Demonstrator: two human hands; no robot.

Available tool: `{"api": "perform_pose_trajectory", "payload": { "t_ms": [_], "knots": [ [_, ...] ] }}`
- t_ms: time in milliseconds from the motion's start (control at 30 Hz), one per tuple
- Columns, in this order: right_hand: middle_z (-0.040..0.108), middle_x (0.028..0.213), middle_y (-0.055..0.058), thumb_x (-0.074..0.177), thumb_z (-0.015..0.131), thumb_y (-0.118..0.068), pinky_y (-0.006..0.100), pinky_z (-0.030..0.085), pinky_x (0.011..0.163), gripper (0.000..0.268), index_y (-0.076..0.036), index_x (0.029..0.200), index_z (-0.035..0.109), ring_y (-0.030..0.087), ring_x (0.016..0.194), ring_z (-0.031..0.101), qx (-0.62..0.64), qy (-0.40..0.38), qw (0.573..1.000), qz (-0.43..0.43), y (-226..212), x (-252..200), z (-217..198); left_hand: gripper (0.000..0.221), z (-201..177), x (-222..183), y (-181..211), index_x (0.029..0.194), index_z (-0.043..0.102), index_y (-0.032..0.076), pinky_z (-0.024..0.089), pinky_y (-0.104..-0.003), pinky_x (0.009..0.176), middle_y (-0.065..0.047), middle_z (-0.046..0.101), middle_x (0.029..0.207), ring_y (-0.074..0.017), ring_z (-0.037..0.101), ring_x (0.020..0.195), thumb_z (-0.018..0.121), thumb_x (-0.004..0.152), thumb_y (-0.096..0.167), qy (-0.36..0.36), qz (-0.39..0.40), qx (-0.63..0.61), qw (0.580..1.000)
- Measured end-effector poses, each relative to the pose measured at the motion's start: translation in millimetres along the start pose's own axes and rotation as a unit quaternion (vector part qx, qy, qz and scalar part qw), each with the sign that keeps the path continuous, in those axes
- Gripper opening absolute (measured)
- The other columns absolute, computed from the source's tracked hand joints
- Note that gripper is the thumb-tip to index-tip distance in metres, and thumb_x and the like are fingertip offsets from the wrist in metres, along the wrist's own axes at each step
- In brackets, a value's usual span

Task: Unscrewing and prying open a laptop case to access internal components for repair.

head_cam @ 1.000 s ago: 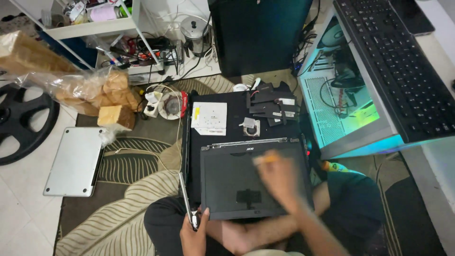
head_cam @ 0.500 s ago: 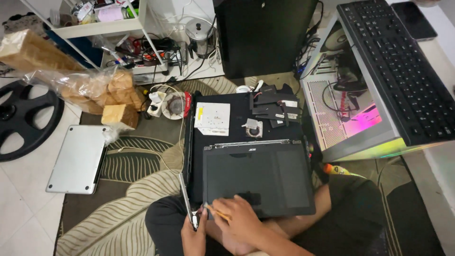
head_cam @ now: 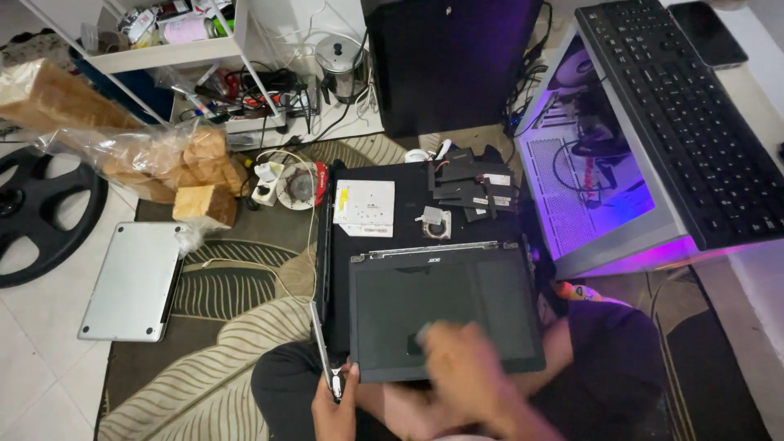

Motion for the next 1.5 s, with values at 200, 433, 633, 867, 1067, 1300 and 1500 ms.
{"api": "perform_pose_trajectory", "payload": {
  "t_ms": [200,433,633,867,1067,1300,1500],
  "knots": [
    [0.074,0.080,0.004,0.071,0.062,-0.015,0.046,0.052,0.063,0.036,-0.026,0.101,0.077,0.031,0.067,0.064,-0.068,0.048,0.996,-0.024,80.5,-17.3,18.5,0.032,-0.9,1.0,-3.9,0.107,0.077,-0.006,0.057,-0.029,0.082,-0.015,0.083,0.094,-0.0186,0.076,0.086,0.080,0.084,0.016,0.009,0.022,-0.020,1.000],
    [0.068,0.075,0.009,0.089,0.067,-0.022,0.047,0.050,0.066,0.008,-0.015,0.091,0.064,0.035,0.067,0.064,-0.244,0.229,0.942,0.034,146.7,-40.0,-67.2,0.033,0.1,10.2,-21.7,0.106,0.078,-0.004,0.057,-0.029,0.078,-0.013,0.082,0.086,-0.0179,0.075,0.079,0.081,0.082,0.019,0.008,0.041,-0.002,0.999],
    [0.065,0.074,0.001,0.081,0.070,-0.019,0.038,0.047,0.063,0.010,-0.017,0.084,0.060,0.022,0.064,0.061,-0.092,0.069,0.991,-0.061,126.2,-54.8,-30.9,0.034,-1.4,11.0,-18.3,0.106,0.078,-0.003,0.057,-0.029,0.077,-0.013,0.082,0.088,-0.0170,0.075,0.080,0.081,0.082,0.021,0.016,0.042,0.024,0.999],
    [0.066,0.081,0.005,0.087,0.065,-0.015,0.041,0.050,0.064,0.005,-0.013,0.087,0.070,0.029,0.067,0.062,-0.192,0.206,0.959,-0.015,155.9,2.3,-77.3,0.032,-3.0,6.2,-8.5,0.103,0.078,-0.005,0.055,-0.028,0.069,-0.013,0.079,0.081,-0.0159,0.068,0.071,0.080,0.084,0.020,0.005,0.022,0.018,1.000],
    [0.067,0.088,-0.001,0.090,0.068,-0.022,0.032,0.051,0.067,0.007,-0.016,0.085,0.069,0.018,0.071,0.063,0.041,-0.088,0.977,-0.192,64.4,22.7,10.9,0.033,-1.3,12.2,-30.5,0.102,0.078,-0.008,0.055,-0.029,0.069,-0.015,0.077,0.079,-0.0179,0.068,0.071,0.081,0.084,0.020,0.009,-0.009,-0.012,1.000],
    [0.063,0.095,0.007,0.085,0.069,-0.021,0.043,0.050,0.068,0.011,-0.013,0.091,0.064,0.032,0.076,0.062,-0.066,0.119,0.966,-0.221,9.3,87.5,16.6,0.029,-6.0,-6.9,-17.5,0.110,0.077,-0.006,0.055,-0.030,0.085,-0.014,0.082,0.098,-0.0185,0.072,0.088,0.076,0.086,0.011,-0.005,-0.008,-0.069,0.998],
    [0.067,0.083,0.004,0.088,0.066,-0.019,0.039,0.048,0.059,0.012,-0.010,0.080,0.067,0.026,0.063,0.060,0.004,-0.075,0.957,-0.279,-11.1,106.5,79.4,0.028,-11.1,-22.5,19.2,0.109,0.078,-0.005,0.054,-0.026,0.073,-0.010,0.079,0.089,-0.0145,0.066,0.077,0.074,0.089,0.013,-0.032,0.009,-0.068,0.997]
  ]
}}
Point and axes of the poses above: each hand's wrist, its own x-axis towards the middle knuckle, its own z-axis out of the palm, y = z × x, the point moved 6 cm from there along x, towards the middle knuckle
